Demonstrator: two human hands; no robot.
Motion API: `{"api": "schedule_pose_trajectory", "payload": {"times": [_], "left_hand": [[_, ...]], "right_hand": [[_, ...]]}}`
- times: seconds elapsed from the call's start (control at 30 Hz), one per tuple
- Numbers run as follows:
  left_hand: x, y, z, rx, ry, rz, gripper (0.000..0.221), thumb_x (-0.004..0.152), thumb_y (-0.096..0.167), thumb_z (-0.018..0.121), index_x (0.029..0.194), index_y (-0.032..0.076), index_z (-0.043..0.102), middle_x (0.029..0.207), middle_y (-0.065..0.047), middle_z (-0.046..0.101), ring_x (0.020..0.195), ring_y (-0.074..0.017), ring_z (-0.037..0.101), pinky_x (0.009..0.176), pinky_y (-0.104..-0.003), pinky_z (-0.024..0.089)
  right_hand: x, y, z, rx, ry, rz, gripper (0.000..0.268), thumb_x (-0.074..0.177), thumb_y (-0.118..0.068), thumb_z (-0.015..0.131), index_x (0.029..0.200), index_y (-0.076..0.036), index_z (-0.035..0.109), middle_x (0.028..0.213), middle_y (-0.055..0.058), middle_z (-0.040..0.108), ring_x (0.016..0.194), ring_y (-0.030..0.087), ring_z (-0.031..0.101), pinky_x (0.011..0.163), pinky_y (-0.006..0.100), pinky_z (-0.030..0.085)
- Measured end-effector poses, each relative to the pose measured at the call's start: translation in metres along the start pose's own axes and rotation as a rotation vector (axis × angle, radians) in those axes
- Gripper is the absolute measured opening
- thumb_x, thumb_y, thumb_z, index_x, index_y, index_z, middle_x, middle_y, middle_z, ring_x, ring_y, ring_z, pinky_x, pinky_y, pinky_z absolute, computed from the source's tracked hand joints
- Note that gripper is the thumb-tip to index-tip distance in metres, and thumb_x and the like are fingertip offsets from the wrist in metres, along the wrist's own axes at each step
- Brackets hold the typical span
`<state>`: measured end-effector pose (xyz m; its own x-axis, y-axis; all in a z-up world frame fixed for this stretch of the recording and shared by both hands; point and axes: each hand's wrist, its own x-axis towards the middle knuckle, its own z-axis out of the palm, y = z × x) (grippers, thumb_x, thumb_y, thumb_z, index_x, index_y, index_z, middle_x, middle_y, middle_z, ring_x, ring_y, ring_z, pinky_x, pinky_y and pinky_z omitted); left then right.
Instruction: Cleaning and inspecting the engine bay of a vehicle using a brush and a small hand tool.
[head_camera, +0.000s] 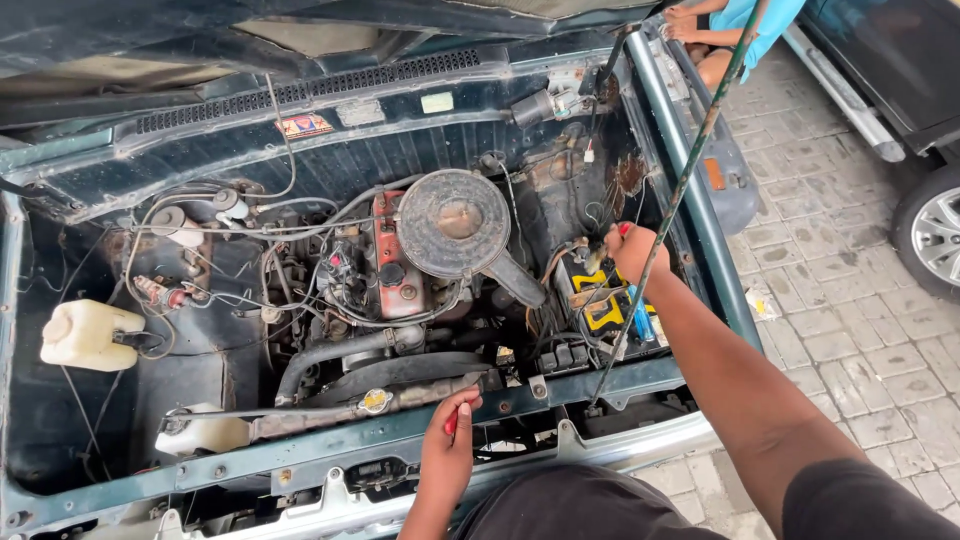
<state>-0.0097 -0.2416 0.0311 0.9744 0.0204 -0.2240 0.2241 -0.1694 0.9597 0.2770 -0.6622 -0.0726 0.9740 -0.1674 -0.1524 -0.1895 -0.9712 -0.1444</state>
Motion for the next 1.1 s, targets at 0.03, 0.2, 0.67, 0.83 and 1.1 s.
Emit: {"api": "schedule_pose_trajectory", "payload": {"times": [0.03,0.2,0.67,0.83,1.1], "left_hand": [[0.000,0.000,-0.001,-0.001,0.002,-0.001,0.035,0.102,0.032,0.048,0.121,0.015,0.072,0.128,-0.001,0.074,0.119,-0.0138,0.073,0.107,-0.031,0.052],[0.001,-0.008,-0.003,0.035,-0.028,0.037,0.034,0.102,0.031,0.048,0.120,0.015,0.072,0.127,-0.001,0.073,0.116,-0.0140,0.073,0.105,-0.032,0.052],[0.000,-0.009,-0.015,0.028,-0.023,0.018,0.034,0.102,0.031,0.048,0.121,0.015,0.072,0.128,-0.002,0.074,0.118,-0.0147,0.072,0.106,-0.033,0.052],[-0.001,-0.003,-0.018,0.013,-0.018,0.013,0.035,0.102,0.033,0.048,0.121,0.016,0.072,0.129,-0.002,0.074,0.119,-0.0145,0.072,0.107,-0.032,0.051],[-0.002,-0.002,-0.020,0.037,-0.026,0.028,0.035,0.101,0.034,0.049,0.121,0.017,0.072,0.126,-0.002,0.075,0.121,-0.0153,0.070,0.109,-0.034,0.050]], "right_hand": [[-0.014,-0.009,-0.012,-0.001,-0.001,-0.002,0.043,0.112,-0.035,0.036,0.113,-0.011,0.071,0.073,0.013,0.061,0.060,0.030,0.060,0.048,0.040,0.046],[-0.048,-0.029,-0.041,0.221,0.037,0.042,0.054,0.109,-0.044,0.037,0.138,-0.009,0.065,0.086,0.014,0.078,0.059,0.034,0.067,0.052,0.047,0.051],[-0.068,-0.061,-0.051,0.160,0.107,-0.452,0.040,0.108,-0.039,0.037,0.131,-0.022,0.066,0.131,0.010,0.066,0.071,0.029,0.072,0.050,0.042,0.053],[-0.066,-0.060,-0.045,-0.049,-0.151,-0.412,0.045,0.108,-0.047,0.036,0.130,-0.019,0.064,0.056,0.005,0.061,0.046,0.024,0.052,0.041,0.036,0.034],[-0.059,-0.050,-0.043,-0.353,0.064,-0.621,0.034,0.107,-0.043,0.043,0.110,-0.023,0.070,0.103,-0.005,0.073,0.089,0.020,0.068,0.053,0.039,0.053]]}}
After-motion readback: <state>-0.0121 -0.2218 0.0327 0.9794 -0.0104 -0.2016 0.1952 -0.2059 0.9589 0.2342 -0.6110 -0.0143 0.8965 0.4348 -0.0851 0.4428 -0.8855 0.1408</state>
